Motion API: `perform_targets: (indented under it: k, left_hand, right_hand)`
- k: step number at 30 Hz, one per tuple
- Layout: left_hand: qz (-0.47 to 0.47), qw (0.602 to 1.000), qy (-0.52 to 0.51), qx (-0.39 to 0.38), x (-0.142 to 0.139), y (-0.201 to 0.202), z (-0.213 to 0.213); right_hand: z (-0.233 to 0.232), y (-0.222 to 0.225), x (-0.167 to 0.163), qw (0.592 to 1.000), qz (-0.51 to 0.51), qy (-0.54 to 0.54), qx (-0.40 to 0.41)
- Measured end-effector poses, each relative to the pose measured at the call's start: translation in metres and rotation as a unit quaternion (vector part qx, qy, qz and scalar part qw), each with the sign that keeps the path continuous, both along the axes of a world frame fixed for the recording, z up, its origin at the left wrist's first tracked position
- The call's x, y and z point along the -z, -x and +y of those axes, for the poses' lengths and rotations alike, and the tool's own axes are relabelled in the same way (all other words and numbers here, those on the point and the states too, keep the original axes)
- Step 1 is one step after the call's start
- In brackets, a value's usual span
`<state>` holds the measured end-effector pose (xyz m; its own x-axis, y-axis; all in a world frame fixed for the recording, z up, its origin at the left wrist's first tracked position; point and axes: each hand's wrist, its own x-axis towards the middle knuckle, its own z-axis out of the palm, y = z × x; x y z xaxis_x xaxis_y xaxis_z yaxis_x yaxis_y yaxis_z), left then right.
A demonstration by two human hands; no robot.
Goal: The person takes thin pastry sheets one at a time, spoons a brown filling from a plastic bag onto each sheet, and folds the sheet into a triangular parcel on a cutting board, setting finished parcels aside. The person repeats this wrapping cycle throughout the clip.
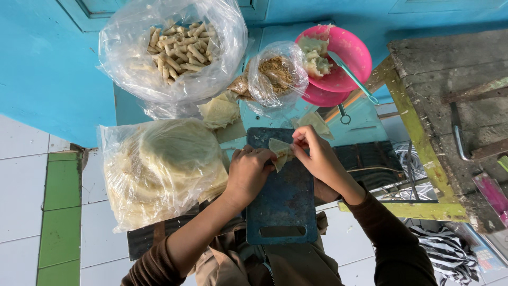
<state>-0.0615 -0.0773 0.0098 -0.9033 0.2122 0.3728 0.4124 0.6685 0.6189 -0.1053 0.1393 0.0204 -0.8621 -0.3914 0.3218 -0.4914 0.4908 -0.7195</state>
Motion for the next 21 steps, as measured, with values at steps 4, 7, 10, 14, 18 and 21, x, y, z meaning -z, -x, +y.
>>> perform_targets:
  k: [4, 7, 10, 14, 18, 21]
  left_hand:
    - [0.001, 1.0, 0.013, -0.006, 0.001, 0.0, 0.0]
    - [0.006, 1.0, 0.023, -0.006, 0.001, -0.001, 0.0]
    - [0.009, 1.0, 0.027, -0.005, 0.001, -0.001, 0.001]
    - [0.005, 1.0, 0.024, -0.004, 0.0, -0.001, 0.001]
    - [0.018, 0.999, 0.028, -0.009, -0.001, -0.001, 0.001]
    - [0.022, 0.999, 0.033, -0.009, -0.001, -0.001, 0.001]
  right_hand:
    - [0.003, -0.002, -0.002, 0.997, 0.057, -0.061, -0.002]
    - [0.007, -0.006, 0.0, 0.994, 0.042, -0.098, 0.014]
    - [0.01, -0.004, 0.003, 0.991, 0.042, -0.124, 0.011]
    - [0.01, -0.003, 0.004, 0.991, 0.007, -0.132, 0.031]
    - [0.004, -0.009, 0.0, 0.998, -0.04, -0.042, 0.016]
    - [-0.001, -0.015, -0.002, 0.999, 0.008, -0.038, -0.003]
